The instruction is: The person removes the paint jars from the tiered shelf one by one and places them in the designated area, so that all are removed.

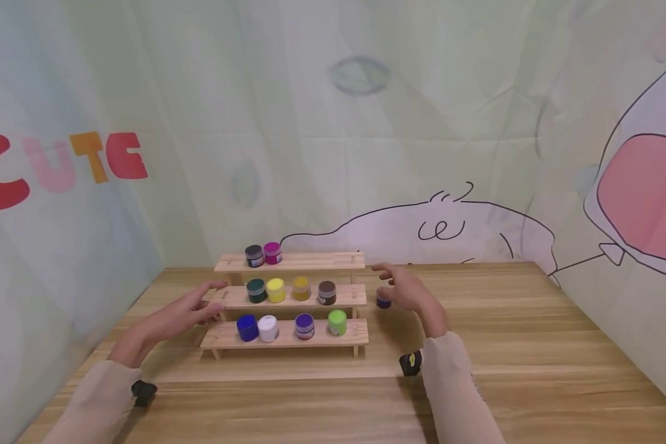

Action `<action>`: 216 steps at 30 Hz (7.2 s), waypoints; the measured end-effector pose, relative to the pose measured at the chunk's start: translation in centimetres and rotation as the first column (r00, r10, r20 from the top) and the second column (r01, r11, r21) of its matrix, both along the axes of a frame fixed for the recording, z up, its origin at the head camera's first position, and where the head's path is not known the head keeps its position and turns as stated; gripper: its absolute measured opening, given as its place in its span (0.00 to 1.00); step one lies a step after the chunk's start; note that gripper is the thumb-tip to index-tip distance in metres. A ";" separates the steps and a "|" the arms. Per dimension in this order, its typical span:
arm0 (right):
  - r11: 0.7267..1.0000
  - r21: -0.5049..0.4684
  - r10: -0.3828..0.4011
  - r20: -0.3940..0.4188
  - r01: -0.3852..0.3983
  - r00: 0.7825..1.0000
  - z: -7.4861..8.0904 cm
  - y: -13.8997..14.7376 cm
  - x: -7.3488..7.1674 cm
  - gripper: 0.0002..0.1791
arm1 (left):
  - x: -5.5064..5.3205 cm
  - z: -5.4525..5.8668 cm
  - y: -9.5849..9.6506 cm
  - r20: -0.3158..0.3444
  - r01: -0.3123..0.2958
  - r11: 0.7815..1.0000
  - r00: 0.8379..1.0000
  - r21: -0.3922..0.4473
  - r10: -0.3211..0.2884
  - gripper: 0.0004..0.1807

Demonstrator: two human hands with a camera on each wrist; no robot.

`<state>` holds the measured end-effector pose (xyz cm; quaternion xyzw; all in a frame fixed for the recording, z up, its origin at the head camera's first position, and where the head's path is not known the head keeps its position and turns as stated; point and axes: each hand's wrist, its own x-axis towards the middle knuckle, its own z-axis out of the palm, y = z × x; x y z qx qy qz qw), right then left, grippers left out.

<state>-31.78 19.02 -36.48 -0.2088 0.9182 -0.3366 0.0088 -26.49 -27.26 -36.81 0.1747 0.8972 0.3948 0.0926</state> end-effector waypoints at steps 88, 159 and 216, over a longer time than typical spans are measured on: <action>0.993 -0.120 -0.008 -0.225 -0.019 0.974 4.2 -18.0 -0.8 0.09 | 0.0 0.3 0.0 0.024 -0.020 1.000 1.000 -0.013 0.020 0.35; 0.999 -0.012 -0.033 -0.128 0.032 0.991 6.1 -3.2 1.3 0.19 | -0.3 0.2 -0.2 0.018 0.005 1.000 1.000 -0.027 -0.004 0.36; 0.994 0.050 0.081 0.298 -0.101 0.951 1.7 4.4 -0.6 0.16 | -0.6 0.0 -0.3 0.026 0.014 0.999 1.000 -0.036 -0.013 0.35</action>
